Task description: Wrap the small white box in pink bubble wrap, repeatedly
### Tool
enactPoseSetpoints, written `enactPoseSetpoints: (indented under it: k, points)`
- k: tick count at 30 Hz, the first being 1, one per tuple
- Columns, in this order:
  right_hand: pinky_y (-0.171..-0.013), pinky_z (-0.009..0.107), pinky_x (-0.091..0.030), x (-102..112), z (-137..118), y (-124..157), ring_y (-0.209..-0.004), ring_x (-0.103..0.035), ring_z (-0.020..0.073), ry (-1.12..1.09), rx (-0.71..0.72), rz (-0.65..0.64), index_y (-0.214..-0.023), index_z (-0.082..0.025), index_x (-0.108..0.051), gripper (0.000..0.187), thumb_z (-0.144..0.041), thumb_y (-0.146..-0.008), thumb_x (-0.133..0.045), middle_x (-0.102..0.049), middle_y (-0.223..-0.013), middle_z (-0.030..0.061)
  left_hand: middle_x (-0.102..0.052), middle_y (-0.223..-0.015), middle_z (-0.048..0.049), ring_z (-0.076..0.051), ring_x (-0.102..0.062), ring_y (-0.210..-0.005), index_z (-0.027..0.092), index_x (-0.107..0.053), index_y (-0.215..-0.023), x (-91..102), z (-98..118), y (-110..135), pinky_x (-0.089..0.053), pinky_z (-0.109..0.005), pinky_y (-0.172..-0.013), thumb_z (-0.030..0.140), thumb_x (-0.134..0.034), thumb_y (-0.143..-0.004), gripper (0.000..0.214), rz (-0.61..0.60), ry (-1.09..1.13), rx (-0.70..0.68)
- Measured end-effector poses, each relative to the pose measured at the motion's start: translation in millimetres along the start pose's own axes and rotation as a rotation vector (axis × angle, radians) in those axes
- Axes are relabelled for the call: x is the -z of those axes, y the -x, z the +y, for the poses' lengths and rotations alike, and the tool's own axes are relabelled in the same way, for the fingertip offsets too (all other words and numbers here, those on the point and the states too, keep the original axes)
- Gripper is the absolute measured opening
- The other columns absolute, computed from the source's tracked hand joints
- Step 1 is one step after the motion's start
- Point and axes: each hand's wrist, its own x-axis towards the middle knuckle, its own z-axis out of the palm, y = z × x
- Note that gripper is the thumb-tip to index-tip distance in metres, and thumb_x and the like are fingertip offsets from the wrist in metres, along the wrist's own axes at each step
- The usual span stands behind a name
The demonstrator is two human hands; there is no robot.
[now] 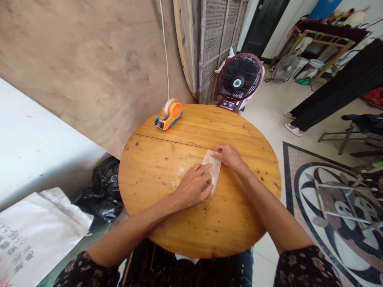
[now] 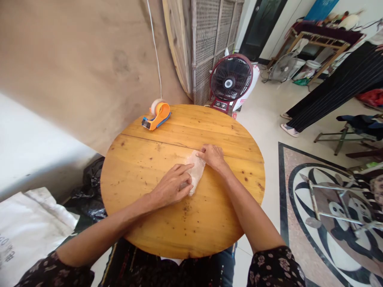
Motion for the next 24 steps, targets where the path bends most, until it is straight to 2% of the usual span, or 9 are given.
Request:
enactPoseSetpoints:
  k: [3, 7, 11, 14, 19, 24]
  points:
    - [-0.059, 0.026, -0.03, -4.1, 1.1, -0.1, -0.071, -0.056, 0.0159, -0.015, 0.039, 0.024, -0.075, -0.021, -0.064, 0.021, -0.041, -0.08, -0.061, -0.067, -0.08, 0.0021, -0.058, -0.127, -0.0084, -0.027, -0.048, -0.114, 0.019, -0.058, -0.083, 4.1, -4.1, -1.6, -0.041, -0.042, -0.098, 0.024, -0.057, -0.082, 0.005, -0.056, 0.0, -0.055]
    - [-0.062, 0.026, -0.032, -6.2, 0.0, 1.9, -0.078, -0.056, 0.0168, 0.014, 0.094, 0.091, -0.077, -0.02, -0.065, 0.018, -0.037, -0.08, -0.06, -0.067, -0.09, 0.005, -0.062, -0.116, -0.008, -0.025, -0.049, -0.112, 0.019, -0.056, -0.089, 5.2, -6.6, -1.6, -0.042, -0.039, -0.097, 0.025, -0.055, -0.083, 0.008, -0.097, 0.04, -0.057]
    - [-0.058, 0.026, -0.029, -1.9, -2.5, 1.1, -0.067, -0.054, 0.0159, 0.051, 0.118, 0.058, -0.077, -0.02, -0.064, 0.017, -0.035, -0.081, -0.057, -0.067, -0.076, 0.003, -0.062, -0.112, -0.0081, -0.025, -0.047, -0.112, 0.019, -0.054, -0.091, 6.1, -6.6, -0.2, -0.042, -0.037, -0.097, 0.027, -0.056, -0.083, 0.012, -0.106, 0.07, -0.053]
    - [-0.055, 0.026, -0.027, 3.1, -4.6, -3.1, -0.062, -0.051, 0.0147, 0.081, 0.154, -0.003, -0.077, -0.02, -0.063, 0.015, -0.032, -0.08, -0.055, -0.066, -0.07, 0.0016, -0.062, -0.107, -0.0081, -0.026, -0.047, -0.11, 0.019, -0.053, -0.095, 11.6, -7.8, 0.0, -0.042, -0.036, -0.094, 0.028, -0.058, -0.079, 0.019, -0.157, 0.093, -0.071]
    - [-0.054, 0.025, -0.027, 7.6, -10.7, -10.2, -0.061, -0.051, 0.013, 0.062, 0.247, -0.042, -0.081, -0.02, -0.06, 0.008, -0.023, -0.076, -0.054, -0.066, -0.072, 0.0004, -0.059, -0.113, -0.009, -0.026, -0.048, -0.111, 0.019, -0.053, -0.097, 30.7, -11.3, -2.5, -0.042, -0.036, -0.094, 0.018, -0.056, -0.071, 0.026, -0.288, 0.095, -0.165]
    - [-0.059, 0.023, -0.033, 7.4, -18.2, -12.6, -0.068, -0.058, 0.0137, -0.017, 0.273, -0.053, -0.096, -0.02, -0.06, 0.02, -0.018, -0.077, -0.054, -0.071, -0.08, 0.0009, -0.058, -0.118, -0.0091, -0.024, -0.049, -0.111, 0.019, -0.054, -0.1, 37.7, -15.9, -4.6, -0.04, -0.036, -0.097, 0.015, -0.052, -0.078, 0.022, -0.344, 0.085, -0.217]
